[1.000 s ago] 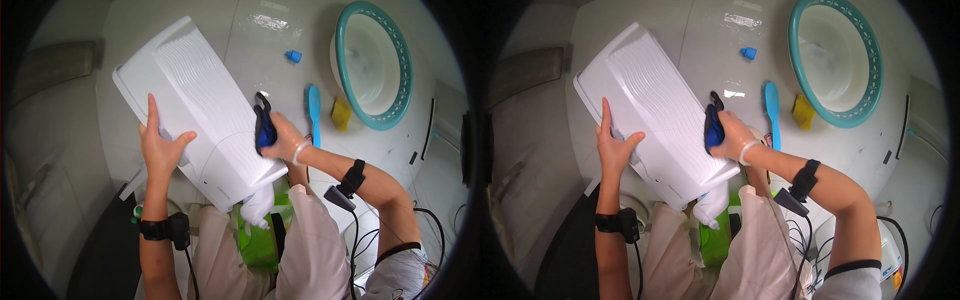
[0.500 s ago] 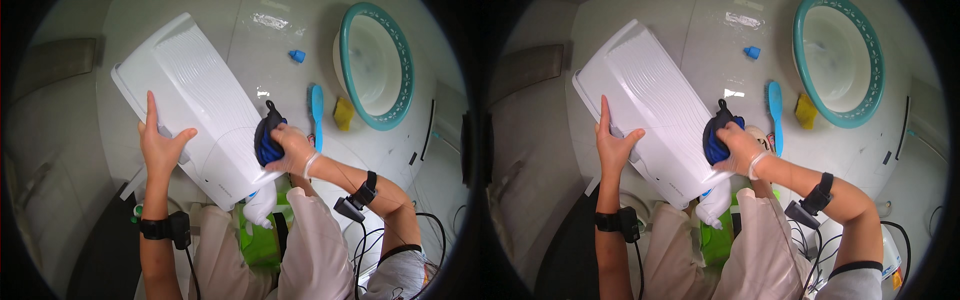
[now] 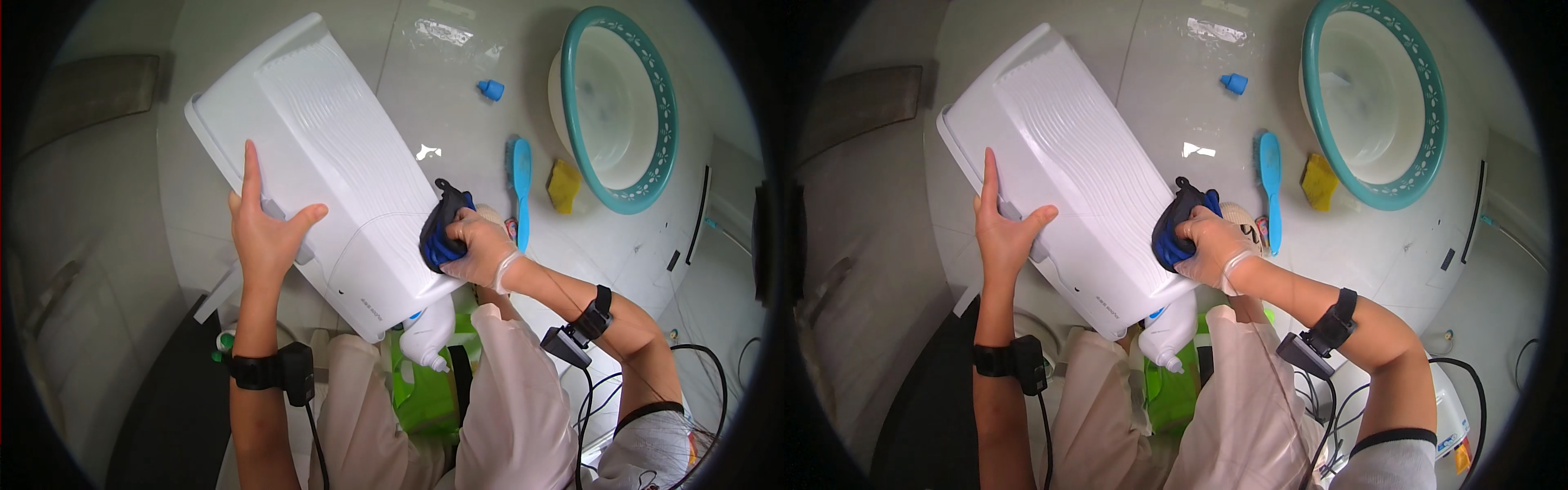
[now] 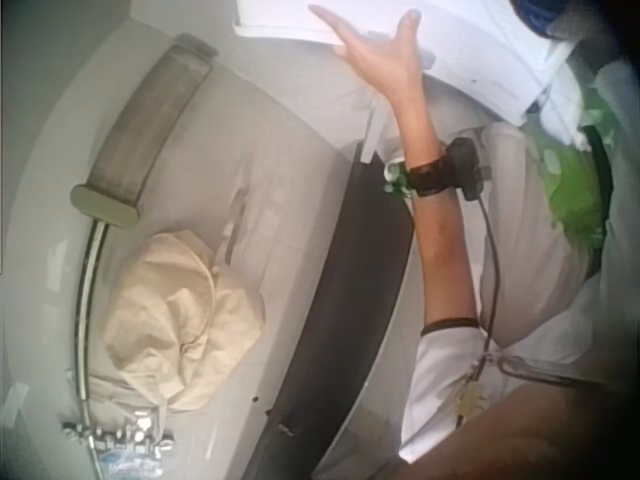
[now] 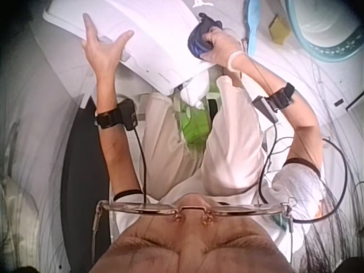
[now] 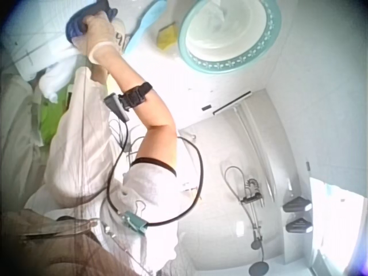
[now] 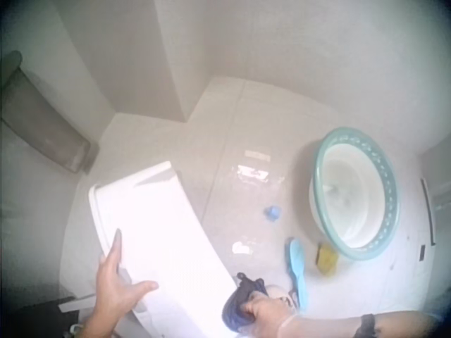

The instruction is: Scrubbing and wiping a white plastic storage bin in a bathroom.

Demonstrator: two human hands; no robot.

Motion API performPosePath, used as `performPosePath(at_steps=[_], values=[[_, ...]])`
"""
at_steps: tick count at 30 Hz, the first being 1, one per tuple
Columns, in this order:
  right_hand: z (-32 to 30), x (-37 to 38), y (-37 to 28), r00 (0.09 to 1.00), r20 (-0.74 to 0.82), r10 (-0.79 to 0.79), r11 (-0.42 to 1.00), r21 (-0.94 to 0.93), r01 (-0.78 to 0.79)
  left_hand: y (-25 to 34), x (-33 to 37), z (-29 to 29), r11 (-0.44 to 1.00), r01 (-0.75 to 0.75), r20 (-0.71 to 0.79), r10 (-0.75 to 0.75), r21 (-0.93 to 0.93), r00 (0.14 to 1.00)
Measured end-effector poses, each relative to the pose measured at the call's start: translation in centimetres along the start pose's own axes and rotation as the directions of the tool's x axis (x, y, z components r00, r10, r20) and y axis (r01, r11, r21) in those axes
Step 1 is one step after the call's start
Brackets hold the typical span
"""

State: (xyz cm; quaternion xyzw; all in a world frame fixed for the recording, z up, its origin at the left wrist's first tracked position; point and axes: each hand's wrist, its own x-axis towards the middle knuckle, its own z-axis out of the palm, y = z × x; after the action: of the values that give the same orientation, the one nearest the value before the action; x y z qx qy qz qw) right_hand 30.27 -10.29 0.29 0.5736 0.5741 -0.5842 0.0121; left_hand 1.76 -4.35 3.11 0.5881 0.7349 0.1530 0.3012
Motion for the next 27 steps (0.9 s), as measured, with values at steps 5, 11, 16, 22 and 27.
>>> performPosePath(at_steps=[5,11,16,22,27], values=[[0.4,-0.2,-1.1,0.995,0.018,0.094,0.974,-0.21,-0.089,-0.1,0.1,0.3,1.0,0.004,0.006,-0.004,0.0,1.0],[2.0,-0.4,0.8,0.979,-0.173,0.103,0.995,0.023,-0.101,0.5,0.1,0.3,1.0,0.007,0.017,-0.007,0.019,1.0],[1.1,0.7,0.3,0.981,-0.187,0.045,0.994,0.101,-0.027,-0.5,0.2,0.4,0.997,-0.037,0.014,0.037,0.066,0.999],[0.2,5.1,-0.3,0.961,-0.264,-0.083,0.988,0.101,0.113,0.0,0.2,0.0,0.995,-0.018,0.057,0.013,0.097,0.998],[-0.8,8.3,-1.6,0.956,-0.287,-0.068,0.978,0.168,0.12,0.0,0.1,0.1,0.996,-0.034,0.063,0.029,0.084,0.998]])
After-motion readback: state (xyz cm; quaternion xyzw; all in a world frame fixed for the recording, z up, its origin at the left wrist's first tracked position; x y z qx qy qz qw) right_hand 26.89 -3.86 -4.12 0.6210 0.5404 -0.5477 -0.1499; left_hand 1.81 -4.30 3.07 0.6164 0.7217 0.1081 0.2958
